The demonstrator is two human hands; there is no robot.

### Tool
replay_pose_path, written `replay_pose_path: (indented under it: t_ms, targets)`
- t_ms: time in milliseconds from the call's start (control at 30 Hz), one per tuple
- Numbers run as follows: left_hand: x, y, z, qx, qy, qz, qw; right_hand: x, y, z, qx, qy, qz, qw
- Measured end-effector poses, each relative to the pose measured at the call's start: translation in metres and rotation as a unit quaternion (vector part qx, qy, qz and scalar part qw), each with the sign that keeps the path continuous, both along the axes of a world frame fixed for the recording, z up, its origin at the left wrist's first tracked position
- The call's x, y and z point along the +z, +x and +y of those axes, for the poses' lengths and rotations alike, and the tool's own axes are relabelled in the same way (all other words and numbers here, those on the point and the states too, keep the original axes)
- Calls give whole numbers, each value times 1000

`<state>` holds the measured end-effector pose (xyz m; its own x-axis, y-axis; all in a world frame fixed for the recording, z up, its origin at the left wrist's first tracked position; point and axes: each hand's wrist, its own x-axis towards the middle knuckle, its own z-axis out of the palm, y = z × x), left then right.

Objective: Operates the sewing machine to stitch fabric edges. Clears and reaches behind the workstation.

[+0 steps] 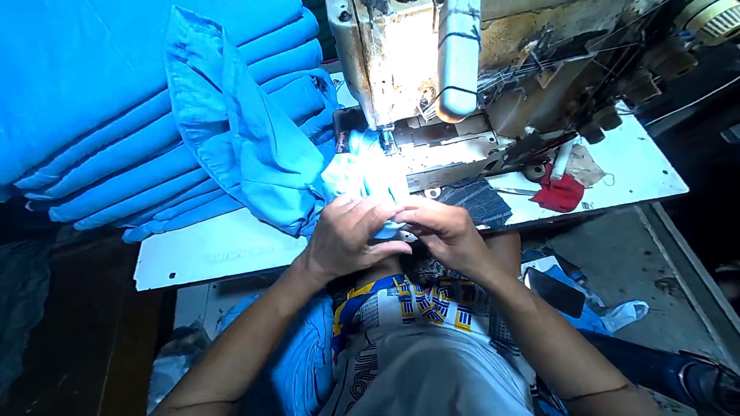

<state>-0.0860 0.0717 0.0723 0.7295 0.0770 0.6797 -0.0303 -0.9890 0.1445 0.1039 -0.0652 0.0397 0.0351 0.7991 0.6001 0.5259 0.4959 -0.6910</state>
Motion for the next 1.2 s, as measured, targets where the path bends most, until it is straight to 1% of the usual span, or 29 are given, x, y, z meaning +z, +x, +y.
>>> replay_pose_path:
  t_ms: [67, 167, 300, 367, 467, 667, 867, 1033, 1200]
  targets:
    - [-13, 2, 11, 63, 98, 43, 992, -8, -1, -6, -24, 21, 21, 999]
    - [-18, -1, 34, 93, 128, 85, 984, -17, 0, -11, -38, 13, 73, 997]
    - [2, -8, 28, 57, 152, 132, 978, -31, 0, -16, -43, -53, 149, 987]
    - [12, -9, 23, 31, 158, 163, 973, -32, -1, -18, -37, -60, 161, 984]
    - [22, -10, 22, 31, 159, 201, 966, -33, -3, -20, -34, -52, 166, 984]
    - [26, -3, 19, 47, 161, 201, 965, -33, -1, -23, -42, -45, 192, 979]
    - [31, 1, 27, 55, 168, 194, 965, -30, -5, -17, -55, -49, 213, 974]
    - [40, 9, 46, 55, 185, 198, 961, -24, -2, 0, -93, -54, 189, 976]
    - [43, 15, 72, 36, 164, 190, 967, -17, 3, 24, -111, -49, 172, 978]
